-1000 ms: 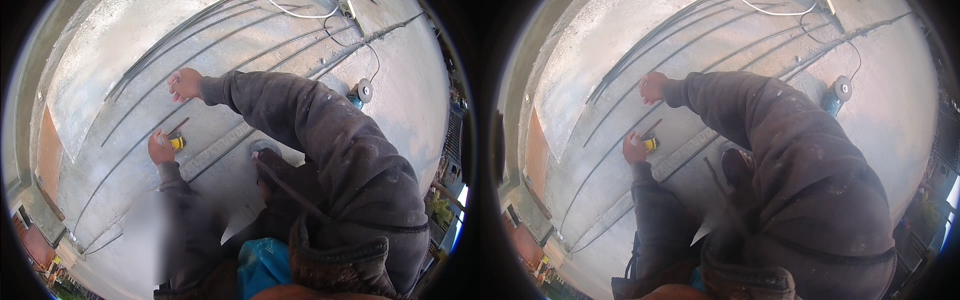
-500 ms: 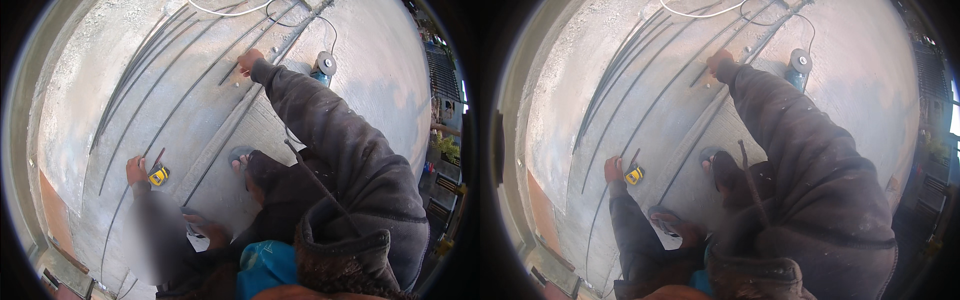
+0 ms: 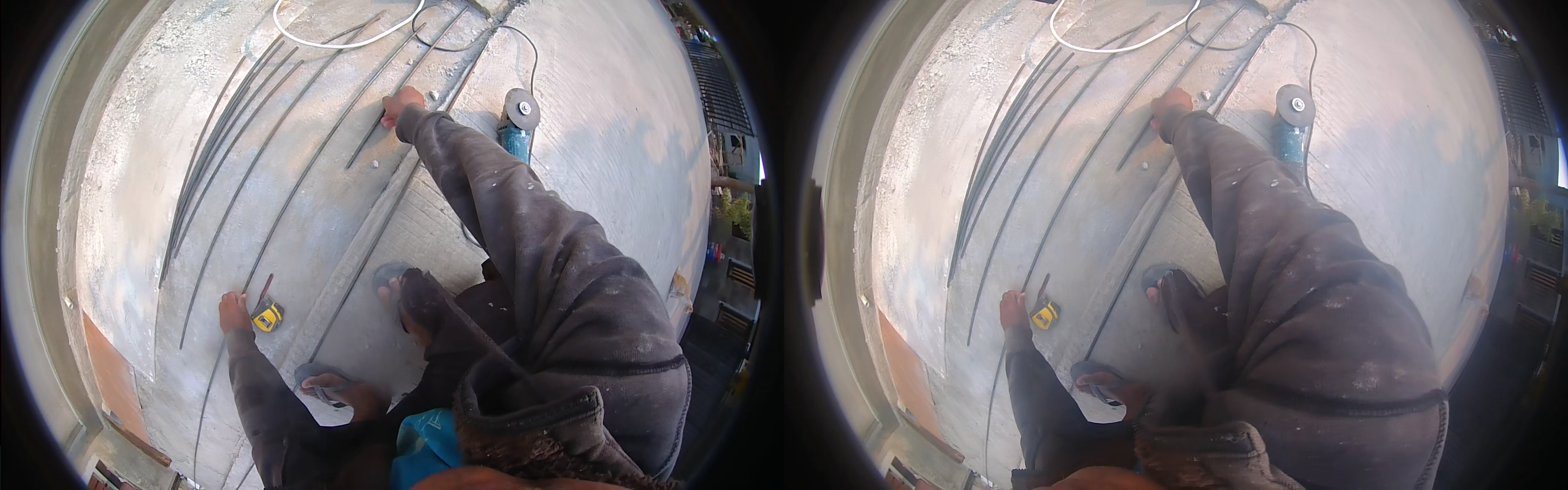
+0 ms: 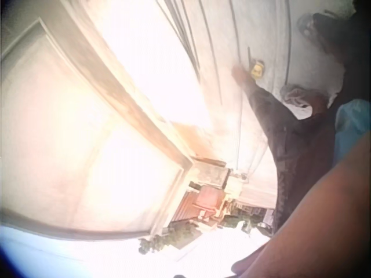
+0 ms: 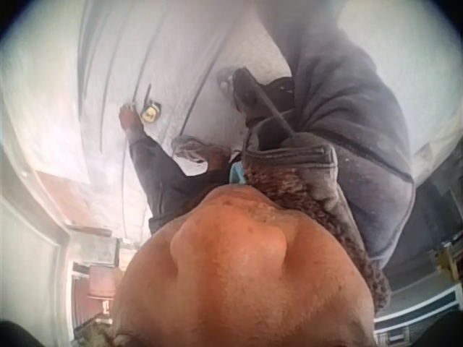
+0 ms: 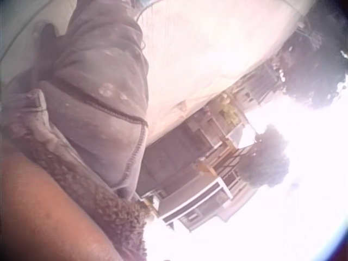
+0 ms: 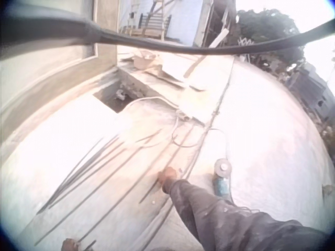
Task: The person measures and cuts several metal rods on a concrete floor using a tape measure and an angle grinder. They repeatedly measure lengths, position the rods, and cut them, producing sparks during each cut.
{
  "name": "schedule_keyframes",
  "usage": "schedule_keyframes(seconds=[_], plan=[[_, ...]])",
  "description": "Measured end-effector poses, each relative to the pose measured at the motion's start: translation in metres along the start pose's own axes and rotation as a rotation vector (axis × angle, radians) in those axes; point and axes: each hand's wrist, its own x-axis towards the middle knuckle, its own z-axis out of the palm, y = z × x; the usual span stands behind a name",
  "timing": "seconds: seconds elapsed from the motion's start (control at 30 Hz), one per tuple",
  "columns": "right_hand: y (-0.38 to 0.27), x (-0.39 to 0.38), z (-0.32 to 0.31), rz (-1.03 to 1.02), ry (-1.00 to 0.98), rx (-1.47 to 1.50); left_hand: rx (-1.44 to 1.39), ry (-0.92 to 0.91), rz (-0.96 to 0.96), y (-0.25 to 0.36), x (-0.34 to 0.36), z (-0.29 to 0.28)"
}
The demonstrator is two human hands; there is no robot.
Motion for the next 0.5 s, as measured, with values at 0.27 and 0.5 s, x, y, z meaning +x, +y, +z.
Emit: schedule_keyframes(seconds=[0.27,0.5], plan=[[0.058,0.069,0.014,-0.368,-0.242,-0.271,-0.103,0.051,0.16,0.028,0.017,0.008],[0.076,0.099,0.013,-0.389,-0.312,-0.372,-0.164,0.059,0.146,0.105,0.048,-0.002]])
